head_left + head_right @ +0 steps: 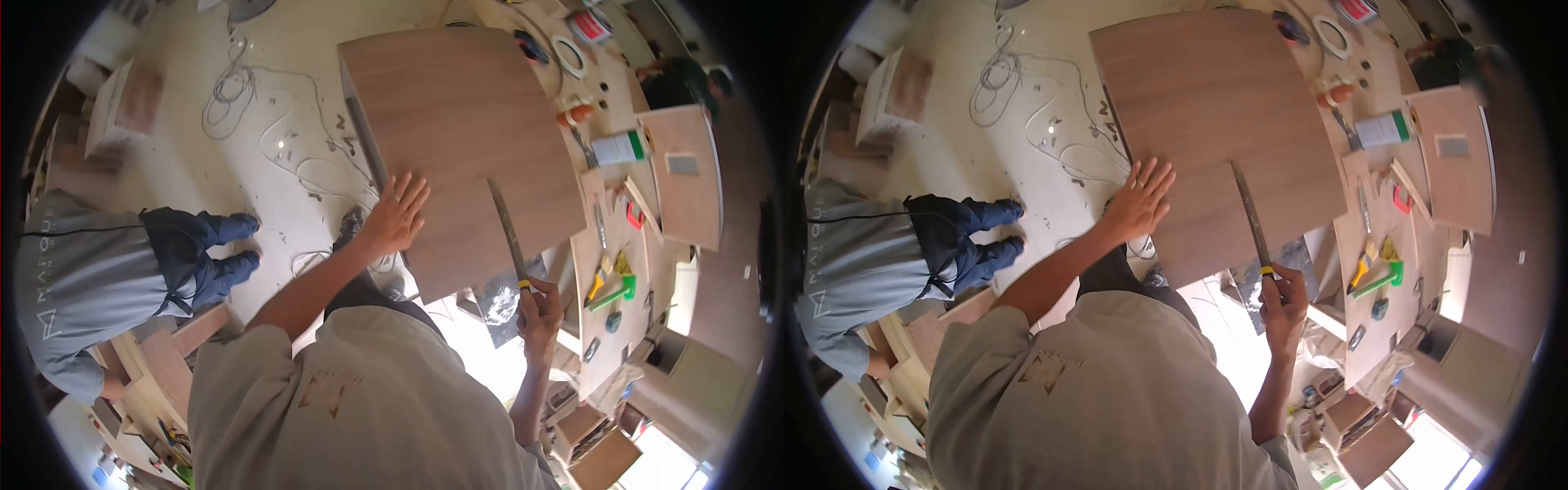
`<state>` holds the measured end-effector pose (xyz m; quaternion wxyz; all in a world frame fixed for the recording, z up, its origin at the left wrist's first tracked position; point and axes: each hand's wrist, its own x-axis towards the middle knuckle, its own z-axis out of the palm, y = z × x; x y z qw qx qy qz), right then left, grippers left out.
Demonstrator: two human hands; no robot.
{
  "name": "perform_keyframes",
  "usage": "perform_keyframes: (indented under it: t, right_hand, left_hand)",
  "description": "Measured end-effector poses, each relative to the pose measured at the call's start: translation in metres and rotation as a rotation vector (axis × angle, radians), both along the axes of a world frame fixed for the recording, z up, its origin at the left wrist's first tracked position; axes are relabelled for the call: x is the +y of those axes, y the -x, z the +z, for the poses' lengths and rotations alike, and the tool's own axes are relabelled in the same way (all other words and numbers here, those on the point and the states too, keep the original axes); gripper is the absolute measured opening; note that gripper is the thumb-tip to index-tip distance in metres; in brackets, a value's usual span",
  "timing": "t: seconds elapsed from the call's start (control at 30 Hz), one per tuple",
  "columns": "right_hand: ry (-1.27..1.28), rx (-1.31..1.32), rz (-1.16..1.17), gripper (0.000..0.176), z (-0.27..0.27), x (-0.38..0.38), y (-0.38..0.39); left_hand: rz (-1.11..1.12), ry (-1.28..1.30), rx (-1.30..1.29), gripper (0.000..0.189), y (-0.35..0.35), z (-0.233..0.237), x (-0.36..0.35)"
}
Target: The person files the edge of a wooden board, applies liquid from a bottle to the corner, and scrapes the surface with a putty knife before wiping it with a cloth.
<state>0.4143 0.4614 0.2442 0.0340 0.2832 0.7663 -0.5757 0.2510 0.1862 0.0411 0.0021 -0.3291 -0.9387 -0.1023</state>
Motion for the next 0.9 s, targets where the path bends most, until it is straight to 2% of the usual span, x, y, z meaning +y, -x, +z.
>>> perform_keyframes:
  t: [0.2, 0.23, 0.27, 0.33, 0.43, 0.53, 0.6, 0.67, 0.7, 0.8, 0.87, 0.9]
  right_hand:
    - [0.028, 0.085, -0.224, 0.025, -0.016, 0.023, -0.075]
    - [0.057, 0.083, -0.262, 0.025, -0.011, 0.026, -0.082]
    - [0.094, 0.120, -0.317, 0.028, -0.023, 0.031, -0.091]
    - [0.111, 0.195, -0.374, 0.027, -0.012, 0.030, -0.104]
    - [0.307, 0.314, -0.476, 0.023, -0.023, 0.031, -0.116]
    - [0.496, 0.254, -0.484, 0.022, -0.032, 0.032, -0.123]
    - [0.503, 0.193, -0.495, 0.019, -0.051, 0.032, -0.130]
    - [0.492, 0.195, -0.437, 0.020, -0.058, 0.028, -0.132]
    - [0.489, 0.192, -0.415, 0.021, -0.056, 0.026, -0.132]
    - [0.200, 0.111, -0.298, 0.027, -0.076, 0.028, -0.124]
    - [0.247, 0.046, -0.243, 0.028, -0.078, 0.025, -0.119]
    - [0.221, 0.044, -0.222, 0.026, -0.084, 0.018, -0.117]
  left_hand:
    - [-0.179, -0.093, -0.105, 0.065, -0.134, 0.008, 0.068]
    - [-0.226, -0.201, -0.032, 0.055, -0.155, 0.008, 0.077]
    - [-0.285, -0.279, -0.144, 0.049, -0.168, 0.012, 0.085]
    - [-0.378, -0.431, -0.410, 0.038, -0.196, 0.021, 0.095]
    - [-0.182, -0.371, -0.808, 0.028, -0.203, 0.046, 0.072]
    - [0.063, -0.384, -0.578, 0.026, -0.203, 0.035, 0.033]
    - [0.143, -0.465, -0.482, 0.024, -0.205, 0.019, -0.002]
    - [0.321, -0.621, -0.576, 0.024, -0.213, 0.011, -0.038]
    - [0.379, -0.580, -0.599, 0.026, -0.218, 0.008, -0.054]
    - [0.548, -0.468, -0.625, 0.030, -0.240, -0.001, -0.101]
    - [0.611, -0.443, -0.598, 0.029, -0.252, -0.017, -0.124]
    - [0.724, -0.605, -0.702, 0.030, -0.257, -0.033, -0.138]
